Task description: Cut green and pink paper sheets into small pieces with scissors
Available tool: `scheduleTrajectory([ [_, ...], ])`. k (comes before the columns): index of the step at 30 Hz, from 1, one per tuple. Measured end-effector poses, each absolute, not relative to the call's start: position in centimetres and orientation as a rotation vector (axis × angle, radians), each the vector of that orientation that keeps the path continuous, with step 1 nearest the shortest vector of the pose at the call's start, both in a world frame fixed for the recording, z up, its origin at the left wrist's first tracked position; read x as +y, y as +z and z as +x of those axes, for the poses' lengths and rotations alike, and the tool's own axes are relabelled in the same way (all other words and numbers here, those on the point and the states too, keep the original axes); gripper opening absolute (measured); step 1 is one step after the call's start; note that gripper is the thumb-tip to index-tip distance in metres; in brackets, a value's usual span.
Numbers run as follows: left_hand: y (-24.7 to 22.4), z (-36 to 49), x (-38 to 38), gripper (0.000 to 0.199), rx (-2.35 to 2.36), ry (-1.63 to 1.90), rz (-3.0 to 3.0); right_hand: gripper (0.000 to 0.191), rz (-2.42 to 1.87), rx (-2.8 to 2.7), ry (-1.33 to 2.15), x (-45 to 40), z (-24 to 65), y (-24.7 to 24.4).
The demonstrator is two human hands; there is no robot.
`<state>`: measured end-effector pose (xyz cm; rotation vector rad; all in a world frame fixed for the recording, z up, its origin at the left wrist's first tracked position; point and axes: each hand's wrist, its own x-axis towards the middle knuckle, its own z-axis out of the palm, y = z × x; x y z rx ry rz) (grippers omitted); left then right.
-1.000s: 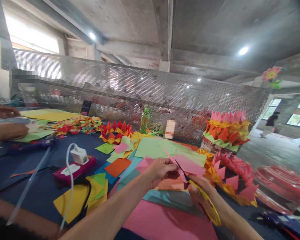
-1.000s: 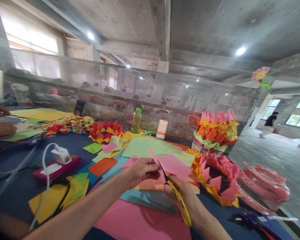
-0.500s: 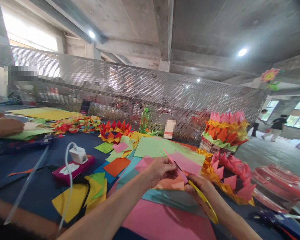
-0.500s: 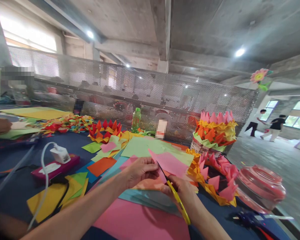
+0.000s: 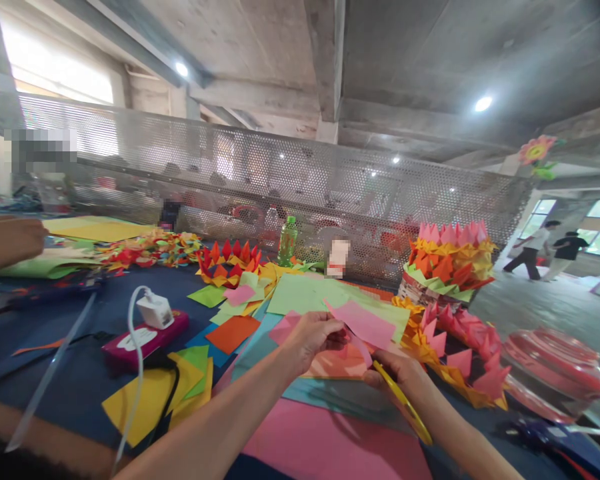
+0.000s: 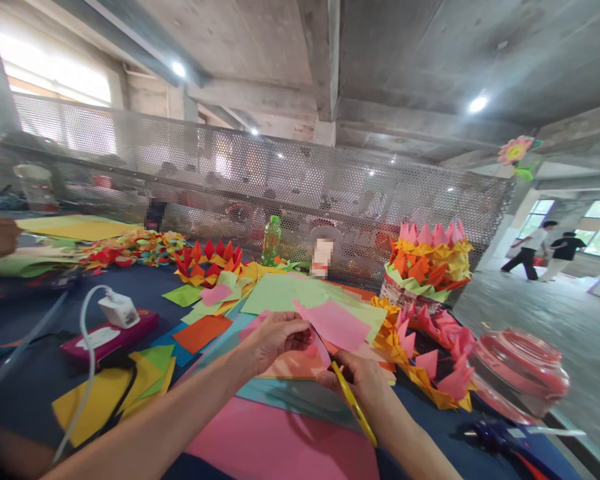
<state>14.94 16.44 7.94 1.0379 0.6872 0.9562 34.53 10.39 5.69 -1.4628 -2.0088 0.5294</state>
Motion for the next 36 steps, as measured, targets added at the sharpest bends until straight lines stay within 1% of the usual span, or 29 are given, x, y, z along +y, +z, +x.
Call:
scheduleTrajectory([
  [4, 7.8, 14.9, 16.5, 0.013, 0.682, 0.955, 1.050, 0.048, -1.438, -2.025, 0.515, 10.0, 34.2, 6.3],
  [17, 7.7, 14.8, 16.5, 0.020, 0.673, 0.964, 1.072, 0.057, -1.391, -2.125, 0.499, 9.3, 33.9, 6.8],
  [24, 7.1, 15.0, 17.0, 0.029, 0.787, 0.978, 1.238, 0.054, -1.374, -2.130, 0.634, 8.2, 33.4, 8.6],
  [28, 7.4, 14.9, 16.8, 0.034, 0.794, 0.945, 1.254, 0.057, -1.418, -2.101, 0.765, 7.7, 33.1, 9.0],
  [31, 7.6, 14.9, 16.5, 0.034, 0.781, 0.921, 1.279, 0.057, -1.450, -2.079, 0.761, 7.7, 33.0, 8.9],
  [36, 7.7, 15.0, 16.2, 0.028, 0.784, 0.904, 1.327, 0.053, -1.409, -2.137, 0.699, 7.9, 33.2, 8.9],
])
